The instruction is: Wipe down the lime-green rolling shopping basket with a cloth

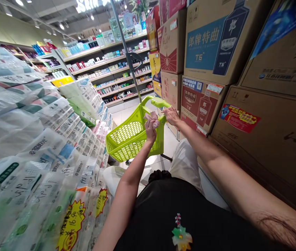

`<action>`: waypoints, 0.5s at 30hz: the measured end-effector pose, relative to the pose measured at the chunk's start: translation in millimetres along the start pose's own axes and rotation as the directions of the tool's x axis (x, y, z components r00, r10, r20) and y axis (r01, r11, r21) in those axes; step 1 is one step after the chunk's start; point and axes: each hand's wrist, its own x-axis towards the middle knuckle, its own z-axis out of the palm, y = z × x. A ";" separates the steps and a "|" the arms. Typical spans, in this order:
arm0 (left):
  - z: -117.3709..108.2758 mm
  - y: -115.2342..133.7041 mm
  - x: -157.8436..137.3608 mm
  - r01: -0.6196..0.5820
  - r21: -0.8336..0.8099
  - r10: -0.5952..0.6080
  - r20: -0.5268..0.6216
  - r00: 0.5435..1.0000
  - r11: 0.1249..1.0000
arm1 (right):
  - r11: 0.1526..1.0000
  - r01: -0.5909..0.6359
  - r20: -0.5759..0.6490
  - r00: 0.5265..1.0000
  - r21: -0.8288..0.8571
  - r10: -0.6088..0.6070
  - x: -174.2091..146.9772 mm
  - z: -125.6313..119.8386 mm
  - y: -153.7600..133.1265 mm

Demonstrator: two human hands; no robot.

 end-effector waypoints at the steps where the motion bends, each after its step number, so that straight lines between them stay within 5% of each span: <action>1: 4.3 -0.3 -0.5 -0.043 0.010 0.043 0.054 0.998 0.999 | 1.000 -0.007 -0.001 1.000 0.009 0.007 0.9 1.0 2.6; 4: 2.3 -9.8 -14.4 -0.131 0.032 0.123 0.197 0.973 0.991 | 0.999 -0.044 -0.008 0.999 0.013 0.044 3.7 3.9 6.8; 8: -35.6 -32.4 -35.6 -0.106 0.082 0.070 0.359 0.931 0.991 | 0.999 -0.042 0.009 0.999 0.026 0.042 5.3 5.0 8.2; 11: -52.4 -38.3 -34.8 -0.073 0.065 0.044 0.365 0.930 0.995 | 0.998 -0.046 0.008 0.999 0.033 0.045 6.3 8.3 9.2; 15: -37.7 -35.8 -38.5 -0.179 0.049 0.153 0.336 0.929 0.983 | 0.998 -0.051 -0.006 0.999 0.022 0.051 8.5 13.5 13.0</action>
